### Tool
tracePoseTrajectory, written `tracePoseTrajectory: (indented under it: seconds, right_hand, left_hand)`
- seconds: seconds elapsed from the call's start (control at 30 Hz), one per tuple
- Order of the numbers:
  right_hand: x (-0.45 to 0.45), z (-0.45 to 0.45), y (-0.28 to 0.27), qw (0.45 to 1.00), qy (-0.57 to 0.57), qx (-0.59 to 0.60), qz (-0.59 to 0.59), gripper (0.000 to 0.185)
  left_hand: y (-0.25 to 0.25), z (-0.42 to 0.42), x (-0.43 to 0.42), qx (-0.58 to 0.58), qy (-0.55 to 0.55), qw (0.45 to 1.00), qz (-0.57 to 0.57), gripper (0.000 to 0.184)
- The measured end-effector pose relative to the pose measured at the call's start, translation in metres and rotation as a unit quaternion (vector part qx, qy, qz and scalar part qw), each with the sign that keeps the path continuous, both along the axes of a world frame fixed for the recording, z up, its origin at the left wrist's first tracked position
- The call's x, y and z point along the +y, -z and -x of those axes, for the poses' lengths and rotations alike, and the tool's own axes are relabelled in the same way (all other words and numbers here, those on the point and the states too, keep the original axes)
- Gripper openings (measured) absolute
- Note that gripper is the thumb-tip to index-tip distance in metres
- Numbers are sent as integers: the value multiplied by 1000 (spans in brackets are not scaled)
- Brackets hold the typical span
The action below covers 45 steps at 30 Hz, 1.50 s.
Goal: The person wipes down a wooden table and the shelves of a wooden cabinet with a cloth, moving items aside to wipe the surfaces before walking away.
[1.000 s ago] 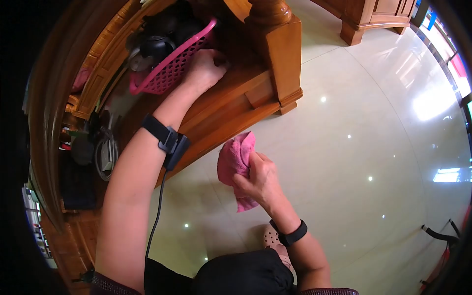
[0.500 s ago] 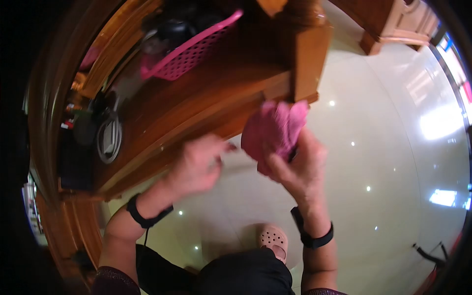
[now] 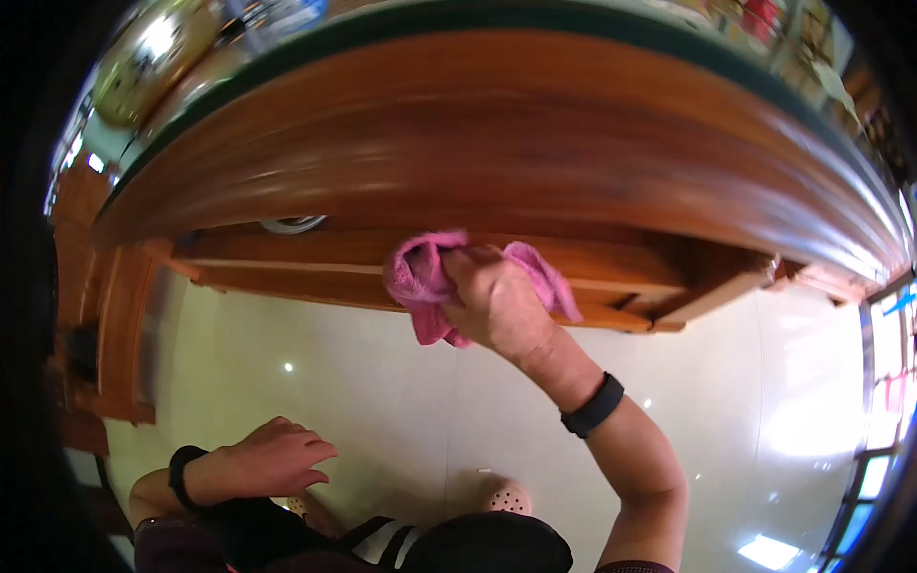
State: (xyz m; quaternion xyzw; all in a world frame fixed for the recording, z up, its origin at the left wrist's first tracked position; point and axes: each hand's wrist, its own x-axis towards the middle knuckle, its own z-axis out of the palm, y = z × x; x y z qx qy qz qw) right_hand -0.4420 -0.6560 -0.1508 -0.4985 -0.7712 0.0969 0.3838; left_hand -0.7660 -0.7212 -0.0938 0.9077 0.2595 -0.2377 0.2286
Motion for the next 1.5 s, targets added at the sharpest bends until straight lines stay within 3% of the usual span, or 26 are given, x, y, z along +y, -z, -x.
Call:
tracePoseTrajectory:
  seconds: [0.07, 0.13, 0.2, 0.4, 0.47, 0.5, 0.57, 0.67, 0.73, 0.8, 0.87, 0.93, 0.97, 1.0, 1.07, 1.1, 1.13, 1.2, 1.27, 1.33, 1.4, 1.43, 1.47, 1.5]
  right_hand:
    - [33, 7, -20, 999, 30, 7, 41, 27]
    - [66, 12, -39, 992, 64, 19, -111, 21]
    - [106, 17, -53, 981, 99, -3, -168, 23]
    - [210, 39, 19, 958, 172, -229, -36, 29]
    - [186, 45, 28, 969, 79, -226, -69, 31]
    - [164, 51, 21, 971, -21, -232, -60, 30]
    - [104, 75, -11, 981, -21, -172, 83, 26]
    - [31, 97, -17, 980, -170, -90, 45, 31]
    - [-11, 83, 16, 983, -84, -106, 126, 37]
    - [-26, 34, 64, 988, 29, -67, 135, 36]
    - [-47, -34, 101, 929, 291, 30, 227, 37]
    - [-62, -97, 148, 895, 374, 236, 64, 28]
    - [-64, -116, 162, 894, 377, 232, 69, 28]
    - [-64, -132, 170, 858, 394, 318, 80, 28]
    - [-49, -123, 182, 805, 484, 341, -18, 31]
    - [-40, -119, 181, 824, 498, 269, 25, 34]
    - [-31, -98, 176, 809, 539, 228, 52, 36]
    - [-5, -34, 165, 739, 642, 183, 94, 38]
    - [12, -13, 202, 771, 625, 34, 119, 42]
    - [33, 13, 233, 801, 597, 38, -16, 38]
    - [34, 112, 172, 876, 476, 58, 60, 46]
    - [40, 142, 170, 871, 482, 91, 21, 45]
    - [43, 157, 175, 910, 413, 35, -35, 42]
    - [42, 170, 166, 939, 342, 32, 2, 40]
  left_hand:
    - [-26, 12, -6, -34, -53, 998, -1, 31]
    - [-32, 33, -16, -74, -101, 992, -15, 34]
    - [-37, 52, -23, -113, -140, 983, -29, 38]
    - [-45, 107, -28, -170, -228, 953, 102, 40]
    - [-54, 117, -26, -205, -292, 932, 67, 43]
    - [-57, 123, -25, -214, -298, 927, 73, 43]
    - [-60, 129, -24, -210, -377, 899, 69, 45]
    - [-48, 144, -27, -186, -406, 891, 77, 46]
    - [-45, 152, -33, -166, -412, 893, 73, 48]
    - [-39, 161, -43, -149, -428, 889, 68, 50]
    - [-35, 168, -54, -159, -473, 862, 85, 51]
    - [-32, 175, -62, -137, -473, 867, 79, 51]
    - [-31, 177, -65, -120, -466, 874, 68, 52]
    - [-30, 178, -67, -121, -465, 874, 74, 52]
    - [-29, 178, -71, -117, -481, 867, 55, 54]
    - [-31, 177, -70, -118, -480, 867, 58, 54]
    - [-36, 175, -70, -104, -497, 858, 77, 56]
    - [-41, 170, -65, -90, -511, 850, 94, 57]
    - [-43, 164, -61, -82, -460, 881, 72, 59]
    - [-41, 159, -56, -102, -449, 884, 81, 59]
    - [-38, 150, -47, -123, -425, 892, 90, 60]
    - [-36, 146, -43, -123, -421, 894, 95, 59]
    - [-35, 142, -41, -123, -419, 894, 98, 59]
    - [-35, 137, -39, -123, -404, 901, 101, 59]
